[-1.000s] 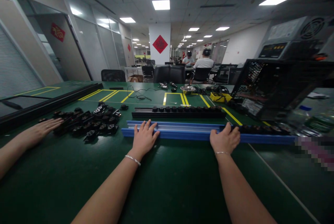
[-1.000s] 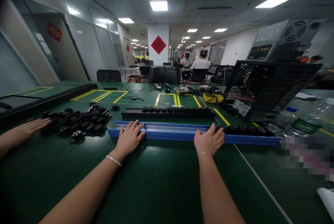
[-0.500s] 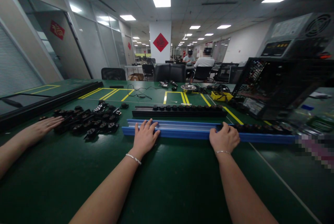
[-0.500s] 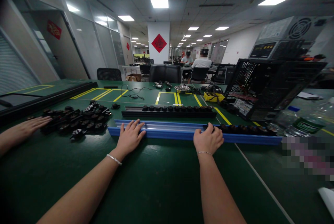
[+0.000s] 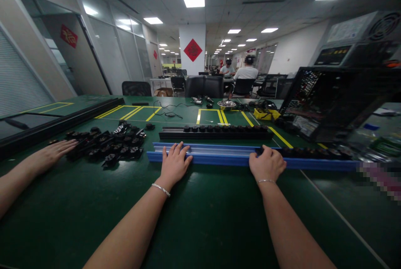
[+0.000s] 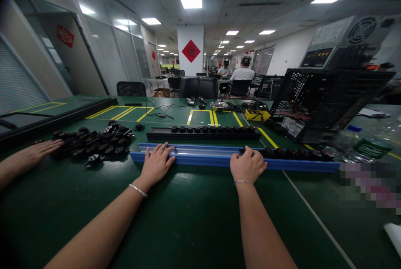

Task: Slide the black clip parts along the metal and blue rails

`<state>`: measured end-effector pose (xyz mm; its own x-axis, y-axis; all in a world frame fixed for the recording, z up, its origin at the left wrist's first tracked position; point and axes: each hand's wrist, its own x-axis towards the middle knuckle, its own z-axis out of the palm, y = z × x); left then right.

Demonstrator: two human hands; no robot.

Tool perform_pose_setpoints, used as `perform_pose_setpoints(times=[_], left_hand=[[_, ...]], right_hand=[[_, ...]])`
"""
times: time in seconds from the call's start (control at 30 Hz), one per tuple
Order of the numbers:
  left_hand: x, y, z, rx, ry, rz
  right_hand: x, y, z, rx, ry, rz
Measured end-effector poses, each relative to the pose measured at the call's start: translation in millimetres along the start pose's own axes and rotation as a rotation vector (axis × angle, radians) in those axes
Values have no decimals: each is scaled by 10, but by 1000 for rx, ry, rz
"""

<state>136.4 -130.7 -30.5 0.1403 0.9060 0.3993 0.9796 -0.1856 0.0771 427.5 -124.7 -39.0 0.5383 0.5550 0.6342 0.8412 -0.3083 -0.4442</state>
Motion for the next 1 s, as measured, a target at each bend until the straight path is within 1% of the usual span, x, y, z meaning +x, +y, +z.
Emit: perform_pose_setpoints(times=[0.17, 0.33, 0.63, 0.83, 1.0], left_hand=[[0, -15, 13, -4, 3, 4], [-2, -21, 23, -4, 14, 9], [-3, -22, 26, -3, 18, 18], [-9, -19, 42, 19, 44, 22], [-12, -20, 43, 25, 56, 31]], right_hand=[[2, -15, -9, 16, -70, 34], [-11, -36, -24, 14, -114, 44], [-32, -106, -97, -15, -136, 7], [-51, -108, -62, -49, -110, -16], [-74, -142, -81, -55, -135, -58]])
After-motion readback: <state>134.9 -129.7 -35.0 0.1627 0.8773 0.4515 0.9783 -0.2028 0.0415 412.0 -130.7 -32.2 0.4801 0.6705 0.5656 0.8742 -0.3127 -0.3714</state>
